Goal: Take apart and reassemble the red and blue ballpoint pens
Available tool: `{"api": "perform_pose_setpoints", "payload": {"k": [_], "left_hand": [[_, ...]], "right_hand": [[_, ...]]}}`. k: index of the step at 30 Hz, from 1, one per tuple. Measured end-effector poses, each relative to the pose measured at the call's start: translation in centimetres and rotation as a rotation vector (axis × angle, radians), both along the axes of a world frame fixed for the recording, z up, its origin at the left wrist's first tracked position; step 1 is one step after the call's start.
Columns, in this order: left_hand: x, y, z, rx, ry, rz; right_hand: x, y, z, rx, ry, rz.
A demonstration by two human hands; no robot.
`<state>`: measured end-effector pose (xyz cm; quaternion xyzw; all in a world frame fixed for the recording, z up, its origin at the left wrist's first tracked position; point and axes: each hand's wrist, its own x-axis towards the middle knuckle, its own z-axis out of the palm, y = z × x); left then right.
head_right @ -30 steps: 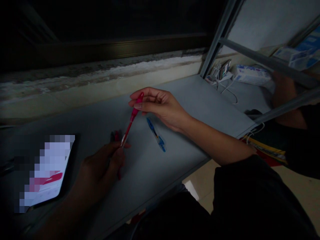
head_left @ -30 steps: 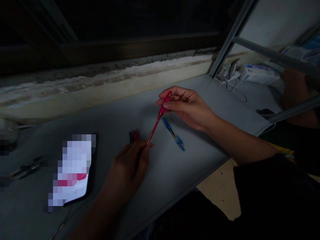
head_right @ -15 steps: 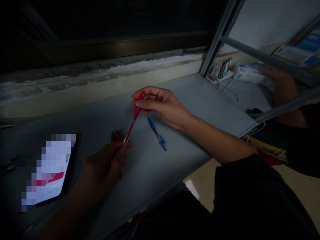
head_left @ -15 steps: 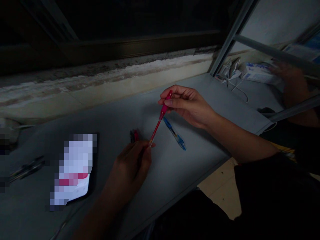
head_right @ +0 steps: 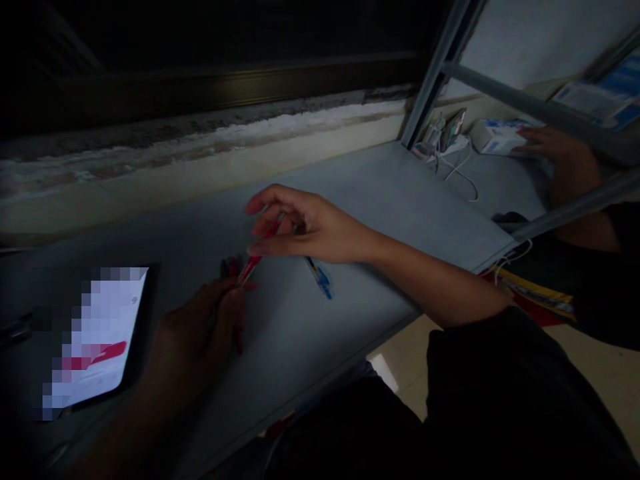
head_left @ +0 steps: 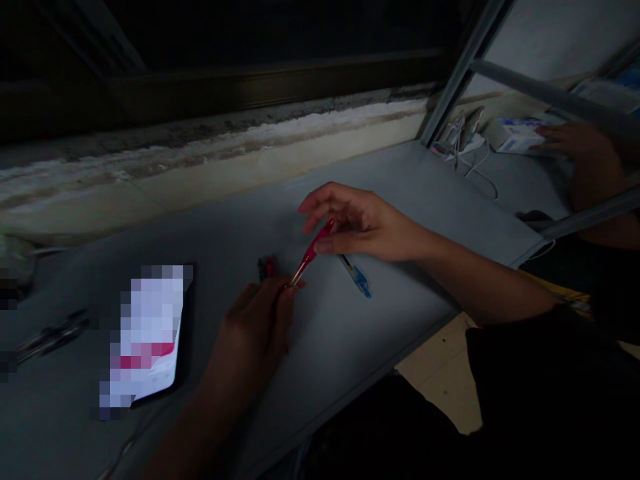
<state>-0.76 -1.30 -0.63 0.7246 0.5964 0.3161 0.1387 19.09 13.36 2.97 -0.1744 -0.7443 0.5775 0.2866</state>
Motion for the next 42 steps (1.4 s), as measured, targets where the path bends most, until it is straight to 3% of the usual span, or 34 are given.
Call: {"api": "perform_pose_setpoints", "payload": {"k": [2, 5, 11, 15, 21, 28, 31, 35, 39, 42], "left_hand": [[0.1, 0.0, 0.1, 0.016, 0.013, 0.007], [0.4, 0.0, 0.3, 0.070, 0.024, -0.036], [0.5, -0.1, 0.2, 0.050, 0.005, -0.002], [0.5, -0.2, 0.1, 0.095, 0.009, -0.024], [0.4, -0.1, 0.1, 0.116, -0.015, -0.039], [0.4, 0.0, -0.7, 0.263, 0.199, -0.042], [0.6, -0.1, -0.8, 0.313, 0.286, -0.007], [0.8, -0.1, -0.5, 0.295, 0.211, -0.005], [0.5, -0.1, -0.1, 0.166, 0.034, -0.002], [0.3, -0.1, -0.2, 0.170, 0.084, -0.035]], "right_hand": [[0.2, -0.1, 0.1, 0.038, -0.063, 0.018], [0.5, -0.3, 0.2, 0.126, -0.233, -0.089], [0.9, -0.2, 0.5, 0.003, -0.085, 0.041], [1.1, -0.1, 0.4, 0.027, -0.220, -0.019], [1.0, -0.3, 0.9, 0.035, -0.161, -0.009], [0.9, -0.5, 0.4, 0.166, -0.369, -0.124], [0.8, -0.3, 0.1, 0.157, -0.440, -0.121], [0.7, -0.3, 0.5, 0.018, -0.328, -0.078], [0.6, -0.5, 1.0, -0.053, -0.137, -0.029], [0.4, -0.8, 0.8, -0.068, -0.134, -0.031]]}}
